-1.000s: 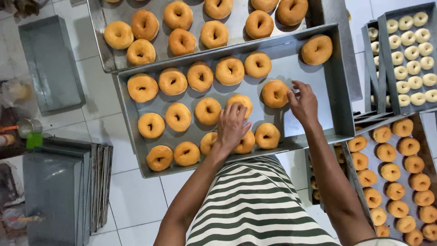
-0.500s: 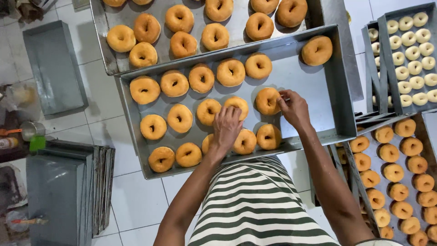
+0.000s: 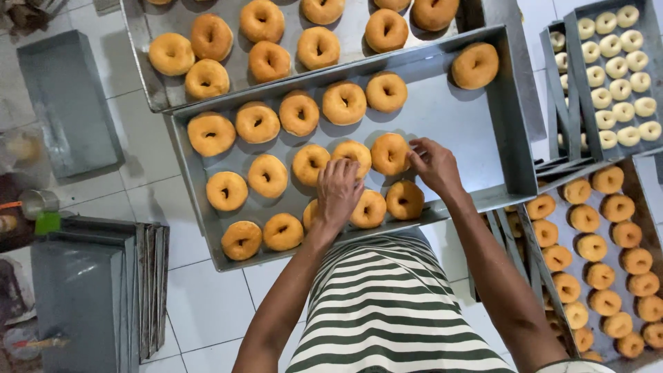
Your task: Arrange fried donuts onto metal trays.
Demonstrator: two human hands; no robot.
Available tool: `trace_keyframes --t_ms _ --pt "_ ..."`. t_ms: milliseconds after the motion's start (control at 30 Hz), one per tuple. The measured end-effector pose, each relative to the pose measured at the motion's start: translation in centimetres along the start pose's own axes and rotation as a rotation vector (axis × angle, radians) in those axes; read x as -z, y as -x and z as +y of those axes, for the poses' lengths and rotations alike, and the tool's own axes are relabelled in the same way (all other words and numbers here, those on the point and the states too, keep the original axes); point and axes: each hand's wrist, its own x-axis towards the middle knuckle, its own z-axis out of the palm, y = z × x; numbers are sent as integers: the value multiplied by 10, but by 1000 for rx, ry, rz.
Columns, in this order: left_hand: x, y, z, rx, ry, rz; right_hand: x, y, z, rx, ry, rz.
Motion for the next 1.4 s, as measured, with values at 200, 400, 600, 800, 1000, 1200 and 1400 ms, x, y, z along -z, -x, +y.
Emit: trace_keyframes --t_ms 200,400,600,800,1000,1200,1400 --pt "-2 4 17 -11 113 -7 16 -19 54 46 139 181" --pt "-20 6 41 8 188 48 66 -62 58 359 417 353" --pt "-14 8 66 99 228 54 90 -108 49 494 679 483" --pt "-24 13 71 181 210 85 89 -125 64 587 842 513" --pt "-27 12 70 206 190 51 76 -126 63 583 843 421" --pt "-19 6 77 196 189 39 52 -116 40 595 705 293" --pt "-18 14 67 211 178 85 70 -114 54 387 436 309"
